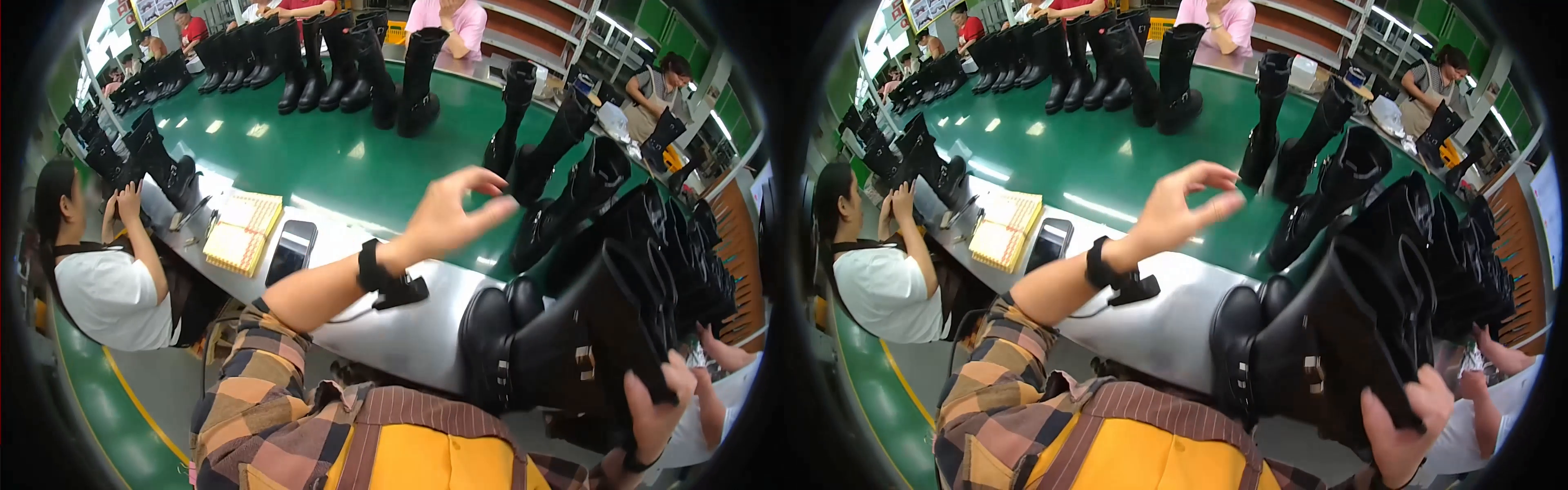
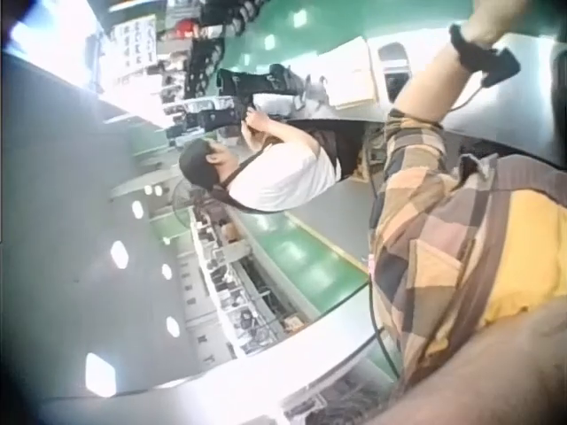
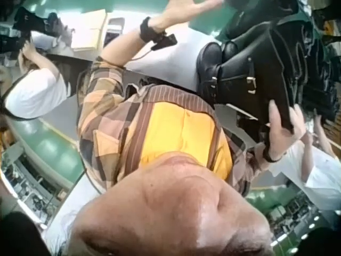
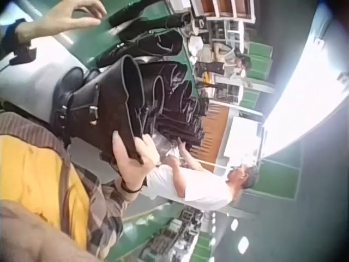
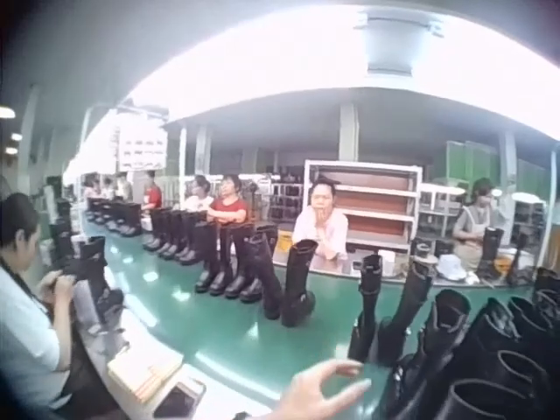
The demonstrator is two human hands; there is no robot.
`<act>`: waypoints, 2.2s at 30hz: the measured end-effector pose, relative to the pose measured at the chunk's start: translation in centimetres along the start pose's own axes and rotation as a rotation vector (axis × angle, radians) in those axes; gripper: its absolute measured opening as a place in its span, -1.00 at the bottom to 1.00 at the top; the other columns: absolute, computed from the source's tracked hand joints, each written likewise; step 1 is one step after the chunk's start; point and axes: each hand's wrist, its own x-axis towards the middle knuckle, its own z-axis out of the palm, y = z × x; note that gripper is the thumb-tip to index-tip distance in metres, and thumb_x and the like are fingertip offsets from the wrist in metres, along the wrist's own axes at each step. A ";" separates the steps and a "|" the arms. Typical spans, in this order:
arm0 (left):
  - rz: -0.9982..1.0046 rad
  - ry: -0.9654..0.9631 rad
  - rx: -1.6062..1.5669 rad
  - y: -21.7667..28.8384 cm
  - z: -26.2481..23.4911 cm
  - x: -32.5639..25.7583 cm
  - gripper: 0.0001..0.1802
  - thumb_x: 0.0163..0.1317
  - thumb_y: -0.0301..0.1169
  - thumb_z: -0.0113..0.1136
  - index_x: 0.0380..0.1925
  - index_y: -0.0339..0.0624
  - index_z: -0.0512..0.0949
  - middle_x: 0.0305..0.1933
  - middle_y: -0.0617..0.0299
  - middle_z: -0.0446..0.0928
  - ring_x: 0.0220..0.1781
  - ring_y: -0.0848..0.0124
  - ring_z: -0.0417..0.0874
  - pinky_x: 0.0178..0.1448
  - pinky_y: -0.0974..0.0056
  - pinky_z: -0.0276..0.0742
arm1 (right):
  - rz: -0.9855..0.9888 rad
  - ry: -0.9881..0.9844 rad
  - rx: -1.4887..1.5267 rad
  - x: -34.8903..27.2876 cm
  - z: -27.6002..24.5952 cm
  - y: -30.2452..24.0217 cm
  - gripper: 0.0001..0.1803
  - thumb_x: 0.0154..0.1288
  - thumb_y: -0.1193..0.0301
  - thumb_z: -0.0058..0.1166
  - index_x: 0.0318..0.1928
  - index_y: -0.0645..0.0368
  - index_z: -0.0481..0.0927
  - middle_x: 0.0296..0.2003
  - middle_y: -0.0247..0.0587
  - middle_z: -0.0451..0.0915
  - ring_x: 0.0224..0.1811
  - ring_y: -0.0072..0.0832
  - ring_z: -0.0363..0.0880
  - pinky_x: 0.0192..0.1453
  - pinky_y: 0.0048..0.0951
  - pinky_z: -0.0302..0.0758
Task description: Inspecting and aligning pairs of black quilted boots on a factory assembly line.
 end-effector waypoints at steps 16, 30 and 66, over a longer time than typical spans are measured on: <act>0.130 -0.295 -0.188 6.8 4.4 -14.3 0.40 -0.28 -0.33 0.54 0.49 -0.20 -0.25 0.58 -0.17 -0.26 0.60 -0.07 -0.18 0.57 0.01 -0.12 | 0.244 0.710 0.669 -4.1 10.5 -3.1 0.07 0.08 -0.12 0.32 0.34 0.37 0.14 0.24 -0.02 0.31 0.12 -0.20 0.46 0.26 -0.21 0.39; 0.154 -0.166 -0.295 3.9 6.8 -17.5 -0.30 0.22 -0.51 0.15 0.33 -0.46 0.14 0.31 -0.17 0.32 0.37 0.00 0.34 0.44 0.08 0.15 | 0.163 -0.152 0.657 -11.0 21.1 -2.8 -0.37 0.33 0.27 0.08 0.28 0.41 0.27 0.18 0.05 0.41 0.19 -0.18 0.42 0.33 -0.19 0.32; -0.244 0.046 -0.033 1.4 1.6 -20.2 -0.49 0.05 -0.44 0.46 0.02 -0.36 0.55 0.00 0.12 0.61 0.05 0.30 0.60 0.19 0.30 0.45 | 0.695 -0.045 0.783 -8.7 19.1 -2.4 -0.62 0.05 0.37 0.46 -0.16 0.33 0.68 -0.16 -0.23 0.72 -0.15 -0.45 0.67 0.06 -0.45 0.50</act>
